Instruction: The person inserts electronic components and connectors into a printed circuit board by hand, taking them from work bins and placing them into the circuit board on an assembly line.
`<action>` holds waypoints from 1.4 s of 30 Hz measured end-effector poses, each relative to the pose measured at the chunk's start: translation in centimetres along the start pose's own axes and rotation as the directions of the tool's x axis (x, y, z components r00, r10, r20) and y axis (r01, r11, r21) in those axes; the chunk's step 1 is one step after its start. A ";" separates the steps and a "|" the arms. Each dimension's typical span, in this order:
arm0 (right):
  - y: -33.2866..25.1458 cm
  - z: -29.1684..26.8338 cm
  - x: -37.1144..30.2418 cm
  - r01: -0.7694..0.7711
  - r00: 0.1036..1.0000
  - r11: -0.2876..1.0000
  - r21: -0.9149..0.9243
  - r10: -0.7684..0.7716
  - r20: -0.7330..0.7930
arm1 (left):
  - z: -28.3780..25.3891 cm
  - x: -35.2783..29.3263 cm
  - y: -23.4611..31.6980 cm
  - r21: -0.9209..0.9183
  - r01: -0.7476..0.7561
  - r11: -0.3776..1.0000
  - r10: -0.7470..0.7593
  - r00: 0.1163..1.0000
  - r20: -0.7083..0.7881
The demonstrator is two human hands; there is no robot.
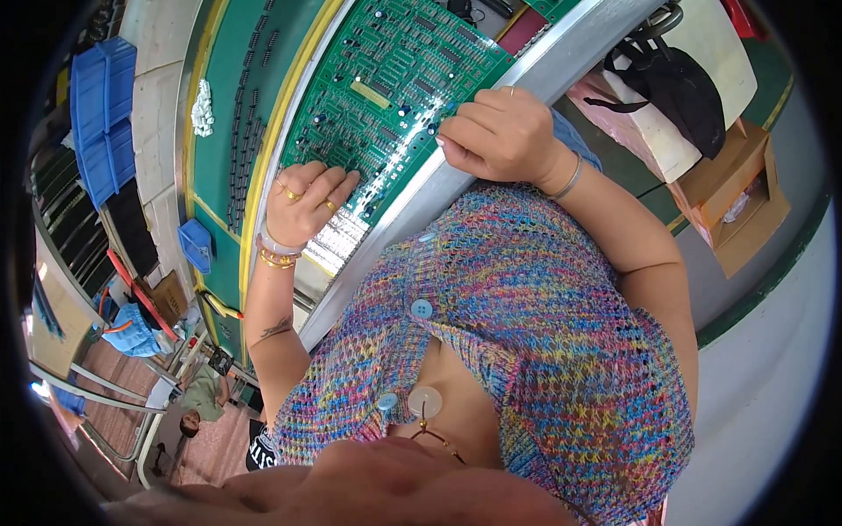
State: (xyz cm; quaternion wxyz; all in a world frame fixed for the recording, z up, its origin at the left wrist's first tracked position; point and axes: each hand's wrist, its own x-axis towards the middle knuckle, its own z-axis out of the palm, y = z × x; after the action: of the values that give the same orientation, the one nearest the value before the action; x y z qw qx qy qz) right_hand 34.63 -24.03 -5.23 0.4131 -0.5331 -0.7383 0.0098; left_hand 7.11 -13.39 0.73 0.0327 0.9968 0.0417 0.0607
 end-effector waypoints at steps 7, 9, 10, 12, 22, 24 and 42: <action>0.0 0.1 0.1 0.002 1.000 1.000 -0.006 -0.002 -0.006 | 0.1 0.3 -0.1 0.018 -0.026 0.999 0.027 1.000 -0.008; 0.0 0.0 0.2 0.005 1.000 1.000 -0.004 -0.005 -0.006 | 0.3 0.1 -0.1 0.028 -0.032 0.999 0.033 0.999 -0.022; 0.0 0.0 0.2 0.006 1.000 1.000 -0.004 -0.006 -0.008 | 0.3 -0.1 0.1 0.029 -0.032 0.999 0.032 0.999 -0.022; 0.0 0.1 0.1 0.007 1.000 1.000 0.007 -0.007 -0.003 | 0.1 -0.5 0.3 0.057 -0.010 0.998 0.011 1.000 -0.010; 0.1 -0.1 0.1 0.009 1.000 1.000 0.009 -0.009 -0.012 | -1.3 2.4 -5.3 0.151 0.664 0.732 -0.608 0.737 -0.295; -0.1 0.0 0.0 -0.004 1.000 0.999 0.035 0.004 -0.010 | -1.4 2.4 -6.7 0.205 0.770 0.604 -0.713 0.637 -0.293; 0.0 0.0 0.2 0.014 1.000 1.000 -0.010 -0.014 -0.002 | -0.5 3.9 -0.3 -0.007 0.023 1.000 -0.024 0.996 -0.084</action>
State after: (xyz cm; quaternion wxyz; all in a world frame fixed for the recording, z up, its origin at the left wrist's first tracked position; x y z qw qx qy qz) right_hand 34.61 -23.91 -5.10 0.4112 -0.5298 -0.7417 0.0029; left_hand 10.86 -12.73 1.62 0.0345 0.9927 0.0547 0.1022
